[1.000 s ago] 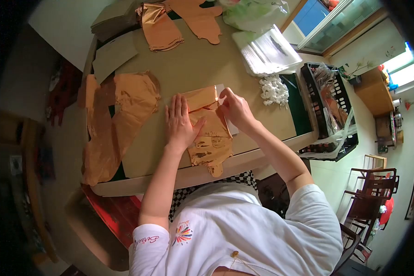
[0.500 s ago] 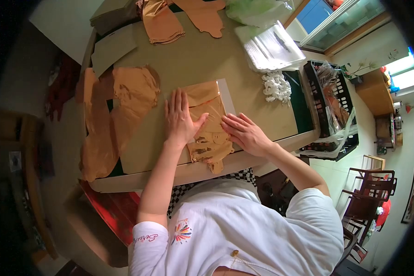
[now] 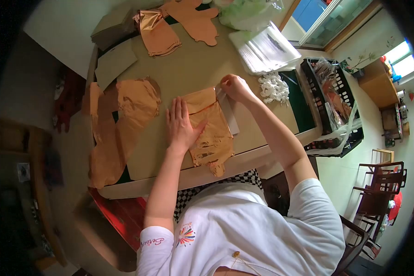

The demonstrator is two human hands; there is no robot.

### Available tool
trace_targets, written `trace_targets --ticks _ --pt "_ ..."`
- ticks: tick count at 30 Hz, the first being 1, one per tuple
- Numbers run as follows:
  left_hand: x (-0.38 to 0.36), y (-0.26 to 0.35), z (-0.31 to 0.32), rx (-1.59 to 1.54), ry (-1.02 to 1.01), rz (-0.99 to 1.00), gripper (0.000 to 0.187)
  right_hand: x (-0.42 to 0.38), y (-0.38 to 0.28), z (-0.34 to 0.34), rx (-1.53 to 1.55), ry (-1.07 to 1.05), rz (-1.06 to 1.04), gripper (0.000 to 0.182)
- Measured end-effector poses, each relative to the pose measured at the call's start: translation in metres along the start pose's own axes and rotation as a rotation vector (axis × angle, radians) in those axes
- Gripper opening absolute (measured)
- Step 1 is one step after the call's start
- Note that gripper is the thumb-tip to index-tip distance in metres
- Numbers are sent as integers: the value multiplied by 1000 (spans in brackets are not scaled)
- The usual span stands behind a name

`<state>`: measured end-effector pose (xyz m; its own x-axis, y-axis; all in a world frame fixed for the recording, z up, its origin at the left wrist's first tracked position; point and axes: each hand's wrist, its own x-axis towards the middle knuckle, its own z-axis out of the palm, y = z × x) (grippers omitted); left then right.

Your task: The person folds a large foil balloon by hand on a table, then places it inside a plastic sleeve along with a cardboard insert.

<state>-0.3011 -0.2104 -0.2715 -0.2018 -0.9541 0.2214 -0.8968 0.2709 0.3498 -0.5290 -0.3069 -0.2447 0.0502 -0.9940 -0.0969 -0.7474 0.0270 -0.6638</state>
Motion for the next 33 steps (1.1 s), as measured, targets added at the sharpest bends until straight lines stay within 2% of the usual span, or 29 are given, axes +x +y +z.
trace_targets --ticks 2,5,8,11,12,15,17,18,19,22,23,24,25,27,30,33 --pt "-1 0 -2 -4 13 14 96 13 1 -3 -24 -100 -16 33" --pt "-1 2 -5 -19 16 10 97 11 -8 -8 79 -64 57 28" --pt "-1 0 -3 1 4 9 98 2 13 -4 412 -279 211 18" --pt "2 -3 4 0 29 12 97 -15 3 -8 391 -293 210 14" --pt "8 -6 9 -10 30 -3 96 -15 0 -6 420 -224 186 13" --pt "29 -9 16 -22 39 -28 96 8 12 15 123 165 0 10" --pt "35 -8 13 3 58 -25 97 8 38 11 214 171 15 11" --pt "35 -7 11 3 63 -18 97 4 52 2 260 173 22 11" --pt "34 -6 10 1 68 -13 96 -15 47 -25 168 149 44 12" --pt "33 -7 14 2 88 -13 96 -55 80 -87 292 87 160 19" --pt "32 -7 17 3 93 -13 96 -59 123 -105 656 28 175 19" --pt "31 -7 19 -21 83 -21 96 -84 103 -132 654 29 2 17" --pt "32 -9 19 -44 73 -26 96 -99 111 -151 565 88 -38 15" --pt "32 -8 18 -64 58 -32 97 -131 77 -177 585 121 66 13" --pt "32 -7 16 -26 52 -34 97 -146 61 -159 669 156 35 13" --pt "33 -12 24 38 70 -16 99 -136 47 -83 602 125 36 15"
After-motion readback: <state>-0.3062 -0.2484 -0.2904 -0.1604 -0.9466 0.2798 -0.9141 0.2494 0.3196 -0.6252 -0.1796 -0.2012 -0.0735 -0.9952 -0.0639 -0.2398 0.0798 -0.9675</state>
